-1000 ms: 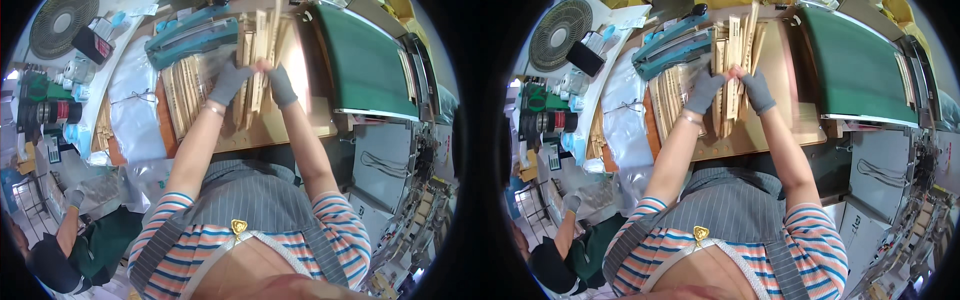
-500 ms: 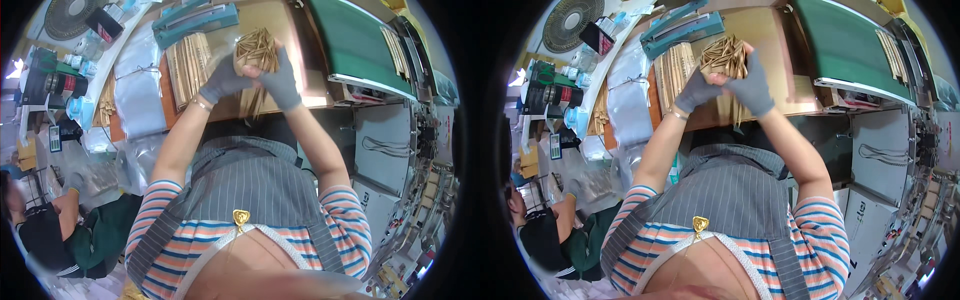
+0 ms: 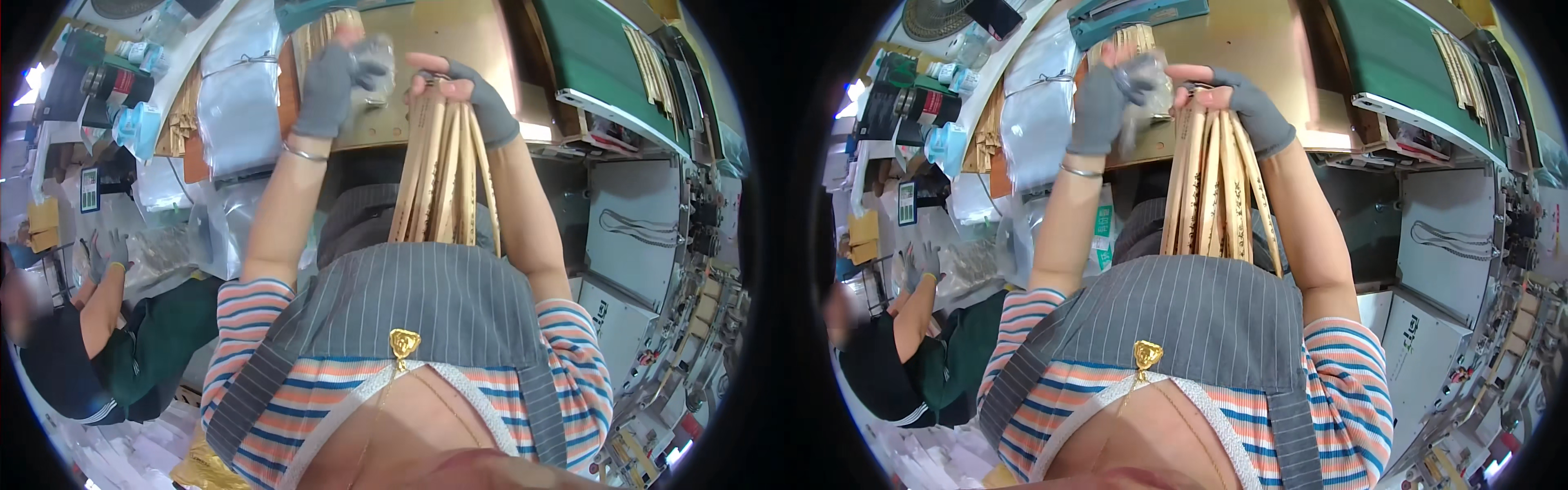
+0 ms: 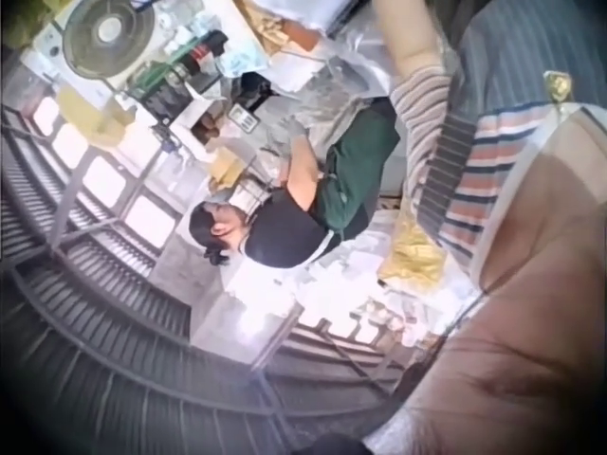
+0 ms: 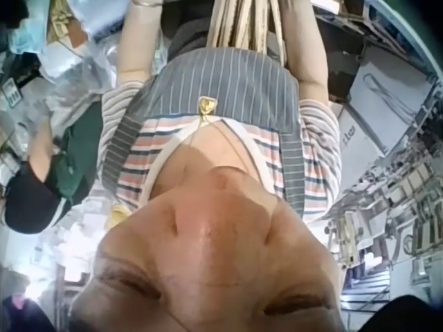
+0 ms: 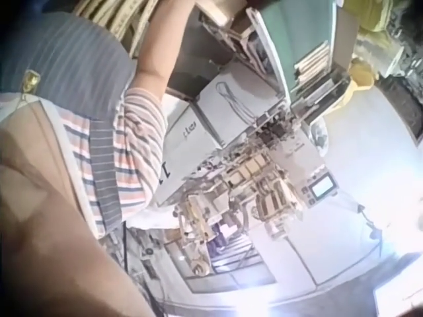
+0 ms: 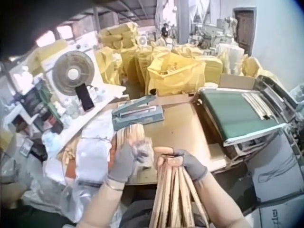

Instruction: Gathering bundles of wooden sticks and placing them into plastic bags for sealing.

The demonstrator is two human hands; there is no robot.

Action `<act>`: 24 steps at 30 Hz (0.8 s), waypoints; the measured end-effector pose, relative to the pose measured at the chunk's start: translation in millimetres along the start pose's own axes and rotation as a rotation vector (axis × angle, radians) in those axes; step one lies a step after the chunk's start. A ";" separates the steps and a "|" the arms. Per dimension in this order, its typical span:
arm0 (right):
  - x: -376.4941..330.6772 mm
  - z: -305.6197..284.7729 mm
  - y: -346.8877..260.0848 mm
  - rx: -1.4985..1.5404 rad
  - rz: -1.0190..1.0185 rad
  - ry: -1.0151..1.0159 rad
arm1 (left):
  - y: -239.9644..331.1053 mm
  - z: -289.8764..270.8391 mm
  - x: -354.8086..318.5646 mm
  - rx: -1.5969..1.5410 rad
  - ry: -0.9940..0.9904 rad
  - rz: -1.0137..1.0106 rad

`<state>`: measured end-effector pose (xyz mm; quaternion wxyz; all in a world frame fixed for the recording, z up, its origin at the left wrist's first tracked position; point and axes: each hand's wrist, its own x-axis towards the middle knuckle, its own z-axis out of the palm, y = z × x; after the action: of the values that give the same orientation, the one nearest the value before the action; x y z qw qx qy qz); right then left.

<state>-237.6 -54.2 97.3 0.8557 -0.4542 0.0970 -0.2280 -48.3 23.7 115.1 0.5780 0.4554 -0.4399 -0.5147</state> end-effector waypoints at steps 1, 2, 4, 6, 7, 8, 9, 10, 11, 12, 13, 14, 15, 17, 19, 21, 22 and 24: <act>3.6 1.7 1.8 0.004 0.081 -0.049 | 25.5 7.7 -4.2 -0.070 -0.084 0.173; 9.6 0.9 4.6 0.006 0.164 -0.099 | 30.6 22.0 -12.7 -0.072 -0.082 0.178; 12.7 -47.0 50.1 0.093 -0.022 0.179 | 26.9 71.2 -24.0 0.970 -0.077 0.609; 0.5 -10.5 23.7 0.042 -0.129 0.125 | 13.8 67.3 -43.3 0.818 0.018 0.597; -12.4 -11.1 15.9 0.076 0.043 0.276 | 1.2 66.3 -51.3 0.659 0.100 0.577; -23.1 -2.7 11.8 0.068 0.026 0.295 | -15.3 67.4 -56.9 0.647 0.079 0.588; -33.8 11.6 12.2 0.079 -0.041 0.297 | -33.4 68.8 -65.9 0.524 0.180 0.549; -42.6 21.2 14.9 0.090 -0.108 0.308 | -43.6 73.2 -72.0 0.396 0.271 0.499; -48.7 22.7 23.8 0.075 -0.121 0.413 | -45.4 81.0 -74.6 0.413 0.293 0.470; -59.6 27.8 30.3 0.087 -0.163 0.498 | -45.4 87.8 -74.8 0.431 0.318 0.439; -69.6 23.8 39.0 -0.030 -0.129 0.521 | -34.0 90.1 -72.6 0.445 0.301 0.377; -87.6 15.5 51.1 -0.155 -0.092 0.557 | -35.2 92.9 -72.9 0.429 0.282 0.366; -111.7 0.6 72.5 -0.451 0.007 0.523 | -38.9 92.4 -75.0 0.514 0.227 0.396; -131.8 24.8 65.3 -0.588 0.168 0.492 | -37.3 82.2 -85.1 0.653 0.106 0.393; -155.5 70.3 48.4 -0.428 0.226 0.521 | -39.6 68.5 -103.9 0.745 -0.092 0.536; -185.2 70.6 66.3 -0.189 0.053 0.503 | -44.0 75.9 -116.5 0.701 -0.194 0.549; -183.9 73.7 49.4 -0.443 0.240 0.493 | -38.7 82.2 -118.6 0.699 -0.154 0.375; -192.4 24.5 118.3 -1.020 0.182 0.669 | -42.4 89.3 -99.7 0.671 -0.220 0.202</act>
<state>-361.5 113.0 6.1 0.4698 -0.7000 0.4955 -0.2093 -152.1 114.1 87.3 0.3937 0.5159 -0.6865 -0.3279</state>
